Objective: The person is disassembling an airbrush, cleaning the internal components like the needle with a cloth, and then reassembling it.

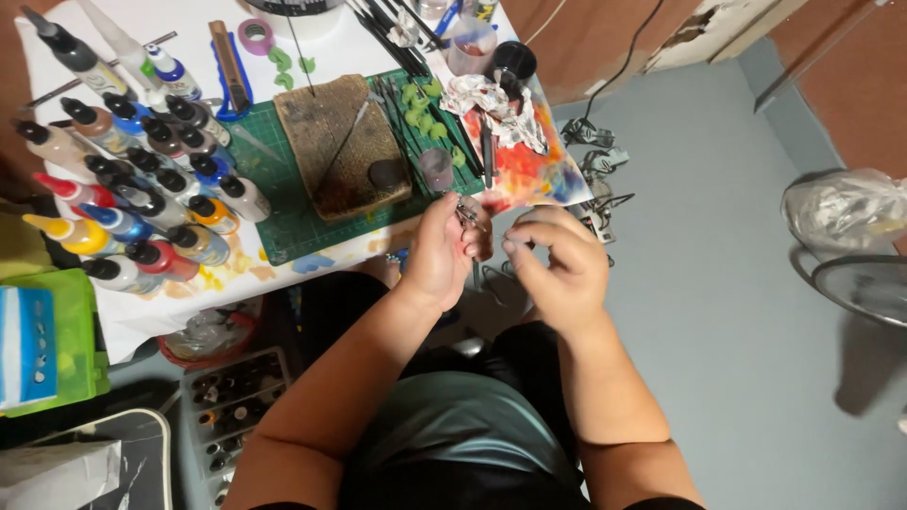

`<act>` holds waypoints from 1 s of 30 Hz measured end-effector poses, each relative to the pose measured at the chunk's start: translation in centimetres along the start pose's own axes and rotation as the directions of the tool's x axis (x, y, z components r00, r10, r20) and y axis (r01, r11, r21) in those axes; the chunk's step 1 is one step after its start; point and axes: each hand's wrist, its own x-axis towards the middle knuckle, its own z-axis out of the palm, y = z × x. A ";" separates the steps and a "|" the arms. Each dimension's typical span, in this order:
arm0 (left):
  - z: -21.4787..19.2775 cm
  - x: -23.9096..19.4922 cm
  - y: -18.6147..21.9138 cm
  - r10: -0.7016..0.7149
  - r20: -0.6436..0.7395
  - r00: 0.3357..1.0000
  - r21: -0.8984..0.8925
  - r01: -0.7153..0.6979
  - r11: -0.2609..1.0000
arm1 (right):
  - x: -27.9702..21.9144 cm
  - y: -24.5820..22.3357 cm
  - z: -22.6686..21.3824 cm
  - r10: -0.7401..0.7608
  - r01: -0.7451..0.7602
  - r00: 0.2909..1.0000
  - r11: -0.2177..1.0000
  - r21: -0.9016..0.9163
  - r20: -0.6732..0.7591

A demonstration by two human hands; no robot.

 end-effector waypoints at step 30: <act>0.7 0.7 -2.2 0.036 -0.175 0.984 -0.017 -0.039 0.999 | -2.4 0.3 1.1 -0.066 0.032 0.984 0.980 -0.195 -0.169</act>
